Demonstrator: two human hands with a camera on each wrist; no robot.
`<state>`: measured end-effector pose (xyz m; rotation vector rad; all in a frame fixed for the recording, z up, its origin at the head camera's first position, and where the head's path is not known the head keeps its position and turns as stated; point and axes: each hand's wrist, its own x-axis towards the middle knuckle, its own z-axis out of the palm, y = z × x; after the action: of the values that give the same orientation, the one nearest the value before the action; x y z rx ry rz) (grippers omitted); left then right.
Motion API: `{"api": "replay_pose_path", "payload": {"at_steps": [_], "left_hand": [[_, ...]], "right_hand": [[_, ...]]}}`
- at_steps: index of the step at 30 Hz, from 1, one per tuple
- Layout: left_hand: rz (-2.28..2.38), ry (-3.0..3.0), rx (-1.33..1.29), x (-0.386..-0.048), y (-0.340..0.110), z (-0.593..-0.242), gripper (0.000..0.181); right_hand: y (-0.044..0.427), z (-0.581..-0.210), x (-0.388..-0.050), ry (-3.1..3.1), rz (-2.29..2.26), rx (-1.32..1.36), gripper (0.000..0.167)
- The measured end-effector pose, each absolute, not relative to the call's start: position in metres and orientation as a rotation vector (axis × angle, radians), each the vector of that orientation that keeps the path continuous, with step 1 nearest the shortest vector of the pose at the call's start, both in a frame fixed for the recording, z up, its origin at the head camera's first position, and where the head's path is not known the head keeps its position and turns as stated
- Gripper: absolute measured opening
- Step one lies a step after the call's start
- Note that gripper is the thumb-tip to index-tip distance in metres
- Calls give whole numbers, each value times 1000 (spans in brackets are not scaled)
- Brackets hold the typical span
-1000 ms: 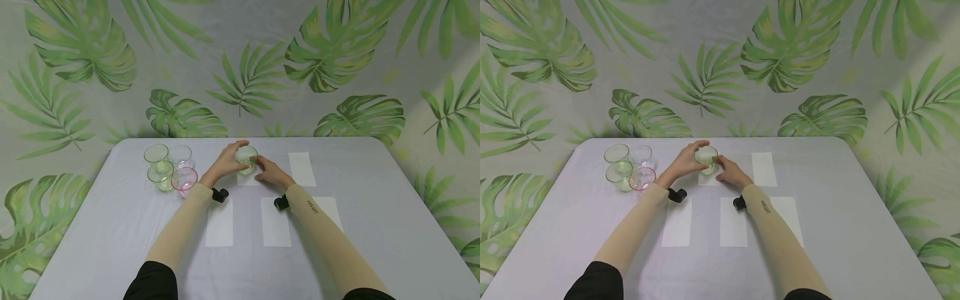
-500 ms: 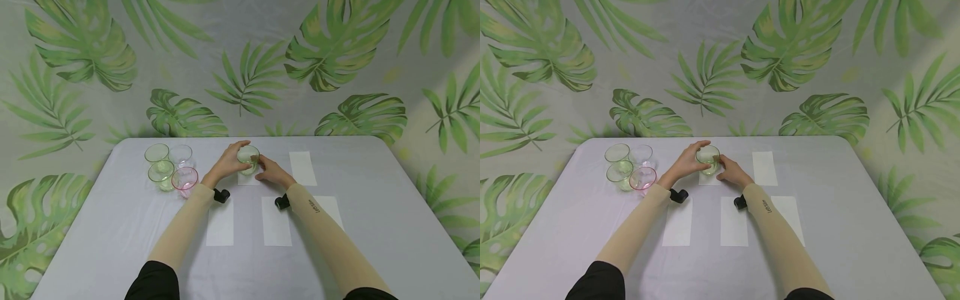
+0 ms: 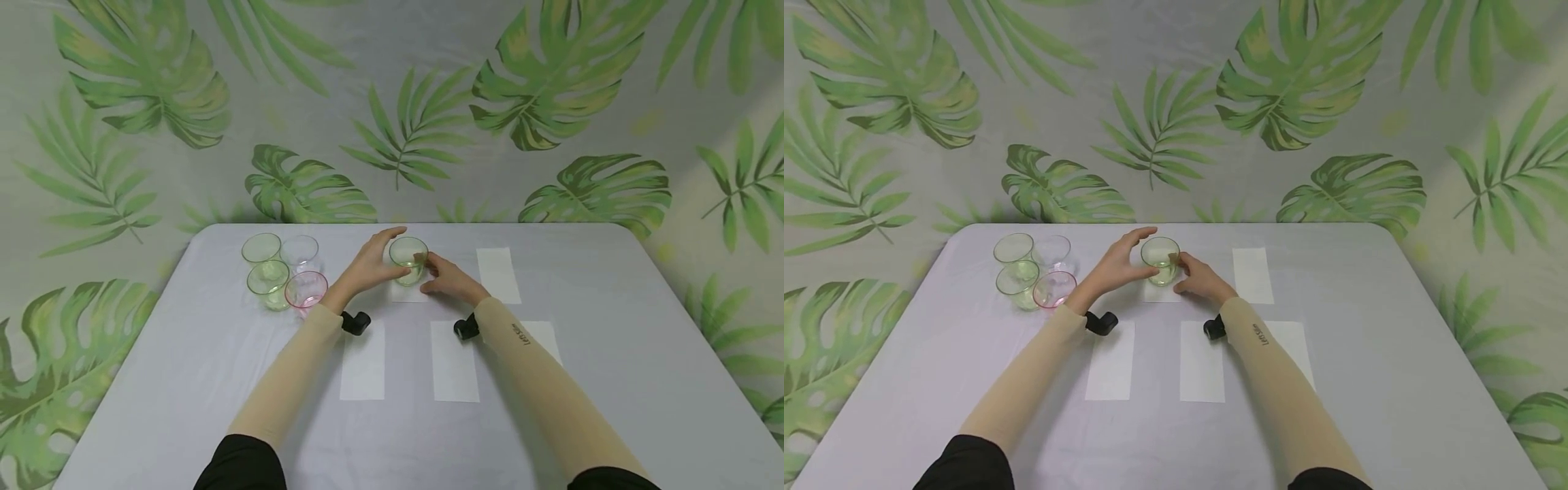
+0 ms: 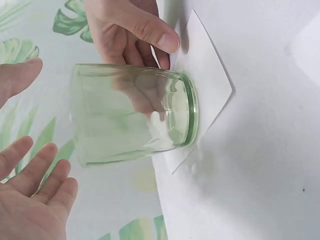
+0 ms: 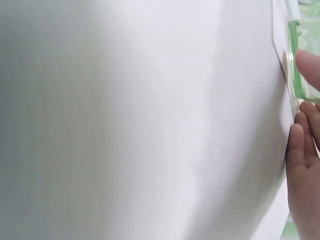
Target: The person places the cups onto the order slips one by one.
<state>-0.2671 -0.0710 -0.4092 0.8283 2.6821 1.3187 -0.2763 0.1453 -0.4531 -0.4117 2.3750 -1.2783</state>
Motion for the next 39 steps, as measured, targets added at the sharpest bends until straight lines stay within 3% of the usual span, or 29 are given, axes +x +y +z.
{"api": "replay_pose_path", "payload": {"at_steps": [14,26,33,39], "left_hand": [[1494,2602,1114,-240,-106,-384,75],[1530,2585,1008,-218,-158,-379,77],[1505,2548,889,-191,-177,-354,73],[1483,2566,795,-193,-200,-371,76]], "right_hand": [[161,-451,-278,2340,-1543,-464,64],[207,-449,-276,2309,-1662,-459,59],[237,-451,-271,2316,-1683,-431,58],[260,-451,-267,2356,-1654,-387,58]]}}
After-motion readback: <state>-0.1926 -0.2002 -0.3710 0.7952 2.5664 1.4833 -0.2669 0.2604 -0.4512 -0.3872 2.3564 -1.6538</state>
